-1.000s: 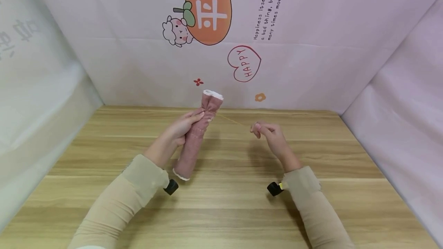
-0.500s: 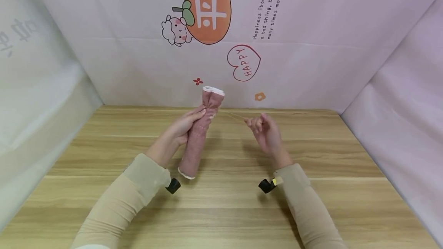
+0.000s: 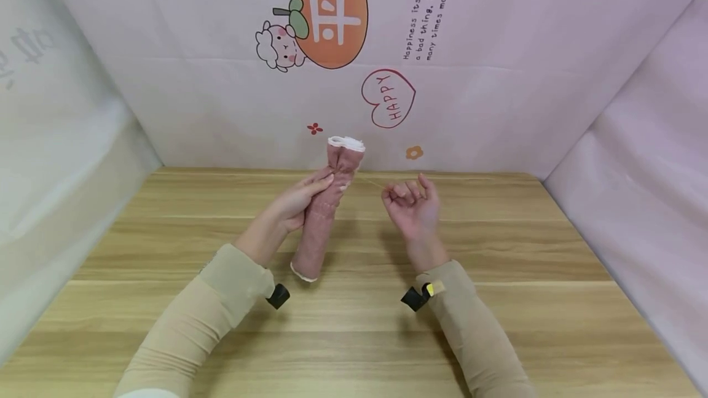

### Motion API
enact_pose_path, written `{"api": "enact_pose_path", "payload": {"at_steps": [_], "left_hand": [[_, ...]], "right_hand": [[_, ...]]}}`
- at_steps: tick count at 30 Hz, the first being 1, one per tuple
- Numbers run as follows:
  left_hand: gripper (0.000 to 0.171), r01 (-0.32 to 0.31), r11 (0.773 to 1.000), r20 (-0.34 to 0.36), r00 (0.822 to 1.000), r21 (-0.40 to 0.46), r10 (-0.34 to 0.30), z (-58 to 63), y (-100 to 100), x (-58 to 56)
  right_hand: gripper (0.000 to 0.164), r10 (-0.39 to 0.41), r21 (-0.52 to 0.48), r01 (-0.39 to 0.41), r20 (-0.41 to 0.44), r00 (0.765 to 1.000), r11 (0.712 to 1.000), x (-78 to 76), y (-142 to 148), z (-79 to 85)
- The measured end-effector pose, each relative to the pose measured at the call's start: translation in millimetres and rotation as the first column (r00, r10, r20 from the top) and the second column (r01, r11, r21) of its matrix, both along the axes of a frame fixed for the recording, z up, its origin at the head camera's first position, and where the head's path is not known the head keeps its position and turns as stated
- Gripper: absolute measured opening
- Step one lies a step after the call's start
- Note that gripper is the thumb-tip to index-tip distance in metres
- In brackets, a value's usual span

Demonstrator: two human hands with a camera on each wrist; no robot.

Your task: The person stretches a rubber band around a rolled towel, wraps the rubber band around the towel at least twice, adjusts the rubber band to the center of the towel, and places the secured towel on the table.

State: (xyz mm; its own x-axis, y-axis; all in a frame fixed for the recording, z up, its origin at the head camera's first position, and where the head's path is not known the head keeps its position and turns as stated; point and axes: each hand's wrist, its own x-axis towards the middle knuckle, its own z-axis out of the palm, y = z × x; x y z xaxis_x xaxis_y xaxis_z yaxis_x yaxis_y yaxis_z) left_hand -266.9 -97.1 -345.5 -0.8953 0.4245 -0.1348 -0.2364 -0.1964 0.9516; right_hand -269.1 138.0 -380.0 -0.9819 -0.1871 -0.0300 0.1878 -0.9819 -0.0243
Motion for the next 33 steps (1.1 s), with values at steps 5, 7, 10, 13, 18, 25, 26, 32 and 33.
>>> {"api": "enact_pose_path", "payload": {"at_steps": [5,7,10,13,18,25,26,32,33], "left_hand": [[0.057,0.027,1.000,-0.027,0.999,-0.012,-0.027,1.0,0,-0.7],[0.056,0.029,0.999,-0.033,0.999,-0.014,-0.029,-0.2,0,-1.3],[0.055,0.031,0.999,-0.044,0.999,-0.019,-0.032,-1.6,1,-0.8],[0.053,0.030,0.999,-0.044,0.999,-0.038,-0.032,-1.8,2,-0.2],[0.048,0.044,0.996,-0.058,0.997,-0.077,-0.048,-1.1,4,1.2],[0.047,0.096,0.990,-0.109,0.988,-0.107,-0.108,-1.9,9,4.6],[0.048,0.102,0.989,-0.110,0.987,-0.110,-0.114,-2.2,10,4.9],[0.049,0.117,0.985,-0.118,0.984,-0.124,-0.131,-3.7,9,4.1],[0.049,0.116,0.985,-0.119,0.984,-0.129,-0.132,-3.5,8,3.9]], "right_hand": [[0.052,-0.013,-0.083,0.020,0.084,0.996,0.996,-1.1,-6,3.6],[0.049,-0.016,-0.140,0.031,0.107,0.994,0.990,-1.7,-7,4.9],[0.028,-0.020,-0.226,0.050,0.135,0.991,0.973,-2.9,-10,8.4],[0.020,-0.043,-0.250,0.080,0.148,0.988,0.965,-3.7,-13,13.2],[0.089,-0.097,-0.204,0.120,0.120,0.988,0.972,-2.5,-17,19.6],[0.074,-0.191,-0.069,0.197,0.093,0.977,0.978,-0.7,-26,21.9],[0.067,-0.202,-0.036,0.206,0.089,0.975,0.978,-0.4,-27,22.2],[0.056,-0.249,0.186,0.256,-0.063,0.967,0.949,3.8,-33,23.2],[0.056,-0.249,0.233,0.269,-0.113,0.962,0.934,4.5,-33,23.2]]}}
